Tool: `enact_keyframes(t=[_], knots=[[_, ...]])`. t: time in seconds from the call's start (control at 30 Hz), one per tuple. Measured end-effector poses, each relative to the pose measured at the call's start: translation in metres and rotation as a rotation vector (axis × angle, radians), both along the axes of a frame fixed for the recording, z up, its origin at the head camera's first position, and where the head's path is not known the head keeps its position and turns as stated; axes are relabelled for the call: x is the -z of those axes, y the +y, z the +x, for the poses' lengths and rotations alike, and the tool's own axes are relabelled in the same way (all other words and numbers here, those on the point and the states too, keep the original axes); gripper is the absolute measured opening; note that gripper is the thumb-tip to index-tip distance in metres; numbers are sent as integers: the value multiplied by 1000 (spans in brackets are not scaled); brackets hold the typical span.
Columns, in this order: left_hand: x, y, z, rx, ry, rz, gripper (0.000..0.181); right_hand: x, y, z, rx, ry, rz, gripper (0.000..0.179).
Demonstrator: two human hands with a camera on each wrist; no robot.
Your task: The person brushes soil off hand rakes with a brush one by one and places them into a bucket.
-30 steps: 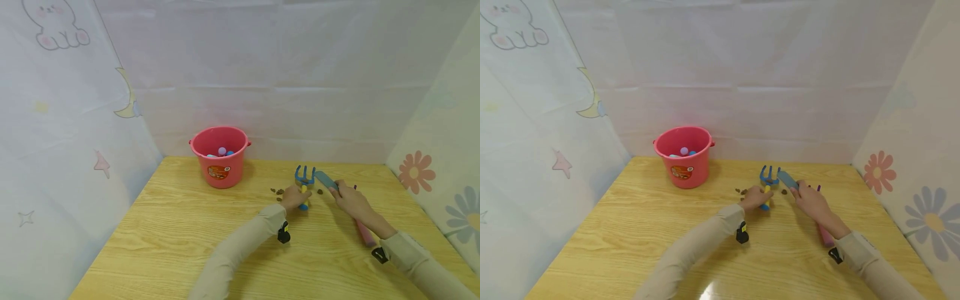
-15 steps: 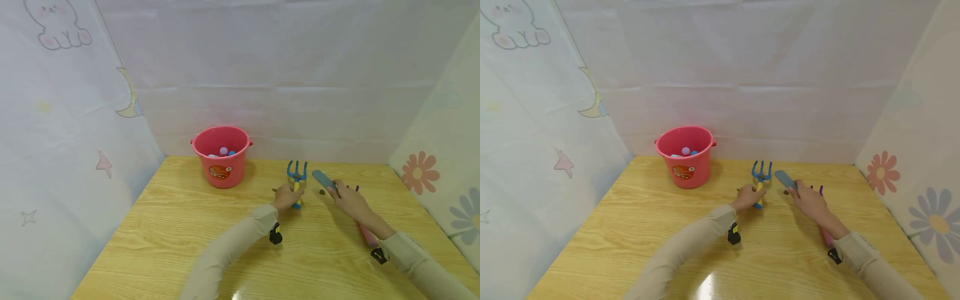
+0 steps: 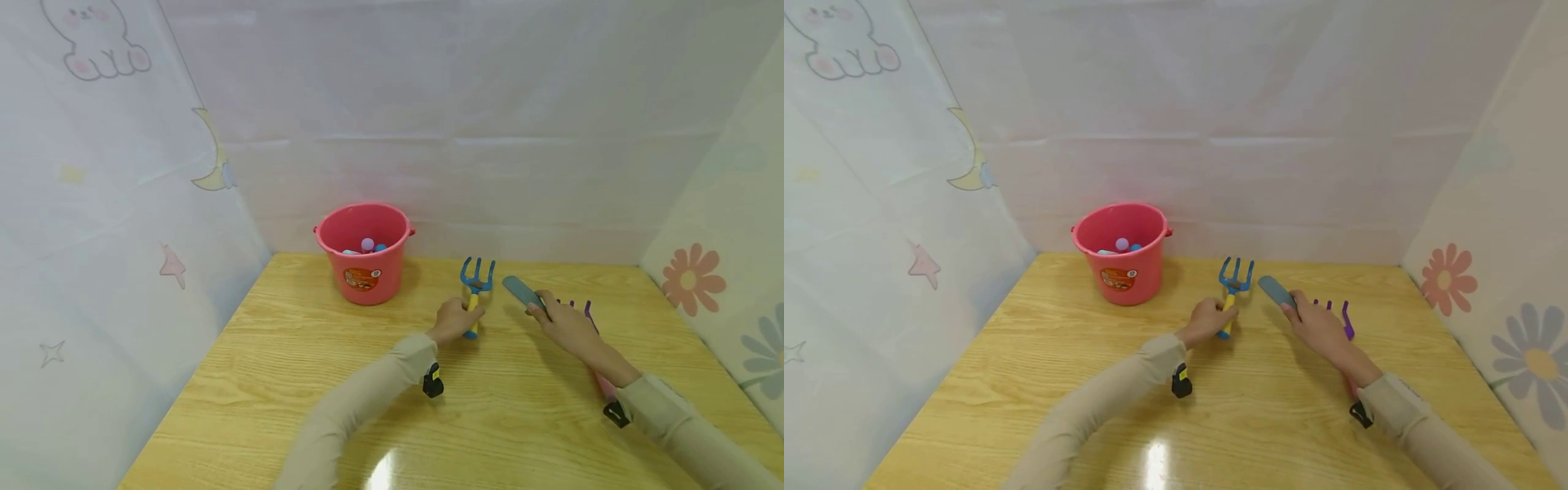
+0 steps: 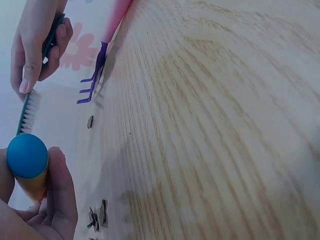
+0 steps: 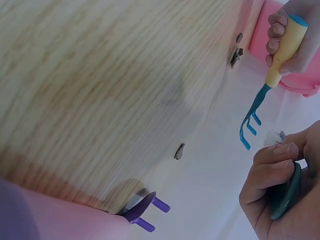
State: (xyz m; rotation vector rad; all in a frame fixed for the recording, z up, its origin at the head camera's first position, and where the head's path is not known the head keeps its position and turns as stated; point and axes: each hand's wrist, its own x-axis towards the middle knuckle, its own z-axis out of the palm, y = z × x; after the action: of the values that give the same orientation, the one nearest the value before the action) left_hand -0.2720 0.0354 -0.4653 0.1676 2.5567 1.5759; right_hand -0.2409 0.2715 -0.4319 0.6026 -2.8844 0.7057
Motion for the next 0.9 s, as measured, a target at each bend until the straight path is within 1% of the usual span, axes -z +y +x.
enact_keyframes(t=[0.1,0.23,0.37,0.53,0.63,0.73,0.77,0.9], knots=[[-1,-6,1,19,11,-7,43,-1,0,0,-1,8,-2,51],[-1,-12,1,19,20,-38,48,0,-1,0,9,14,-6,52],[-1,-20,2,13,31,-38,46,3,-1,-1,9,21,-22,54],[-1,-29,5,35,42,-39,46,6,-3,-1,27,4,-18,58],[0,-34,6,44,23,-21,45,6,-4,0,31,-7,-17,60],[3,-38,7,29,1,-21,43,4,-6,0,34,-17,-26,56],[3,-39,8,25,-10,-25,42,4,-7,0,32,-22,-32,54],[5,-45,11,19,-2,-75,38,3,-12,1,10,-22,-52,50]])
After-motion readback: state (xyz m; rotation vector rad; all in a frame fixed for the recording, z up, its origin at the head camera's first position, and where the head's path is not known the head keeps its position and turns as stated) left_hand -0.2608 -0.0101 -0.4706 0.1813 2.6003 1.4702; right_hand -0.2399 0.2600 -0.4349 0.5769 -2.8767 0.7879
